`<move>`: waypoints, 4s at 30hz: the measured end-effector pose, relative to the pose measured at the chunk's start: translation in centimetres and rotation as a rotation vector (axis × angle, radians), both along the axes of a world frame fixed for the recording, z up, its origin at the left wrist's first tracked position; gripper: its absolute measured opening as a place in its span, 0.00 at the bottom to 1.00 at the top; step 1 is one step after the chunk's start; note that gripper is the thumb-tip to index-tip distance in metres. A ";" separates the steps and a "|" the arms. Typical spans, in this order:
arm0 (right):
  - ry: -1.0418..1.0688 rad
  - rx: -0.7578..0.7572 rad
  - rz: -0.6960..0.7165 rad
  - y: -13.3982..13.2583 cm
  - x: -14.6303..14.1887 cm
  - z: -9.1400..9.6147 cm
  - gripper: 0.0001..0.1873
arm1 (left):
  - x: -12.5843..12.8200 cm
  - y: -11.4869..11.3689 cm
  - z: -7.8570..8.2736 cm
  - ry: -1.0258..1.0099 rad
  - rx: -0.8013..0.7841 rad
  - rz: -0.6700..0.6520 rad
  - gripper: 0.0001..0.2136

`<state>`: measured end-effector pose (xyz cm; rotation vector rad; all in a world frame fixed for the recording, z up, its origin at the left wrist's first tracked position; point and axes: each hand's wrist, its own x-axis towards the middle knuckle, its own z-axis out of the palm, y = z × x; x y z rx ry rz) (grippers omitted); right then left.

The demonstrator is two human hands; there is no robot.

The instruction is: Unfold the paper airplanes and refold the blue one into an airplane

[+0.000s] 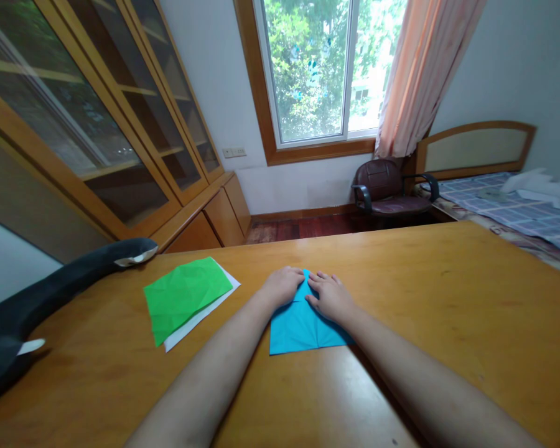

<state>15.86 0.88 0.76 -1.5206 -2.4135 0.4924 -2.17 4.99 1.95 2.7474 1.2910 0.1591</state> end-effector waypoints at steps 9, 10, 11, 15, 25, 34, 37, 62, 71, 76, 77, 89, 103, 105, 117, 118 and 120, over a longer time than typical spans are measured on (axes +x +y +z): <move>-0.007 0.004 0.001 0.0 0.0 -0.2 0.27 | 0.4 -0.5 -0.7 0.030 0.063 0.029 0.15; -0.008 0.007 0.001 0.1 0.0 -0.3 0.27 | 0.4 -0.6 -0.8 0.030 0.073 0.036 0.15; -0.009 0.009 0.002 0.1 0.0 -0.3 0.27 | 0.4 -0.6 -0.9 0.031 0.085 0.041 0.15; -0.009 0.012 -0.006 0.0 -0.1 -0.2 0.27 | 0.5 -0.8 -1.0 0.043 0.109 0.049 0.16; -0.009 0.016 -0.009 0.0 -0.1 -0.3 0.28 | 0.7 -0.8 -1.0 0.080 0.083 0.076 0.19; -0.012 0.008 -0.007 0.1 0.0 -0.4 0.27 | 0.4 -0.2 -1.9 0.058 0.049 0.186 0.25; -0.011 0.019 -0.003 0.1 0.0 -0.4 0.26 | 0.3 0.0 -2.0 0.059 0.048 0.184 0.26; -0.010 0.032 -0.033 0.0 -0.1 -0.4 0.26 | -2.2 -6.7 -1.1 0.106 0.118 0.329 0.19; -0.010 0.030 -0.030 0.1 -0.1 -0.4 0.26 | -3.0 -10.5 0.8 0.199 0.071 0.411 0.17; -0.003 0.030 -0.020 0.1 0.0 -0.4 0.25 | -3.3 -10.2 2.8 0.238 -0.022 0.460 0.15; -0.004 0.030 -0.021 0.1 0.0 -0.4 0.25 | -3.6 -9.8 3.4 0.232 -0.069 0.484 0.14; -0.011 0.050 -0.023 0.1 0.1 -0.4 0.25 | -2.7 -4.4 2.0 -0.121 -0.150 0.709 0.06; -0.027 0.071 -0.017 0.0 0.1 -0.5 0.25 | -1.9 -5.2 -0.1 -0.203 -0.098 0.438 0.17; -0.031 0.080 -0.016 0.0 0.1 -0.3 0.25 | -2.1 -4.9 -0.3 -0.261 -0.126 0.436 0.18; 0.026 0.116 -0.121 0.5 1.7 0.5 0.37 | -3.0 -3.9 -1.6 -0.556 -0.267 0.507 0.21; 0.038 0.103 -0.146 0.6 1.8 0.5 0.38 | -3.0 -3.9 -1.5 -0.567 -0.269 0.497 0.20; 0.049 0.071 -0.196 0.8 2.1 0.5 0.40 | -3.0 -4.0 -1.2 -0.582 -0.269 0.480 0.18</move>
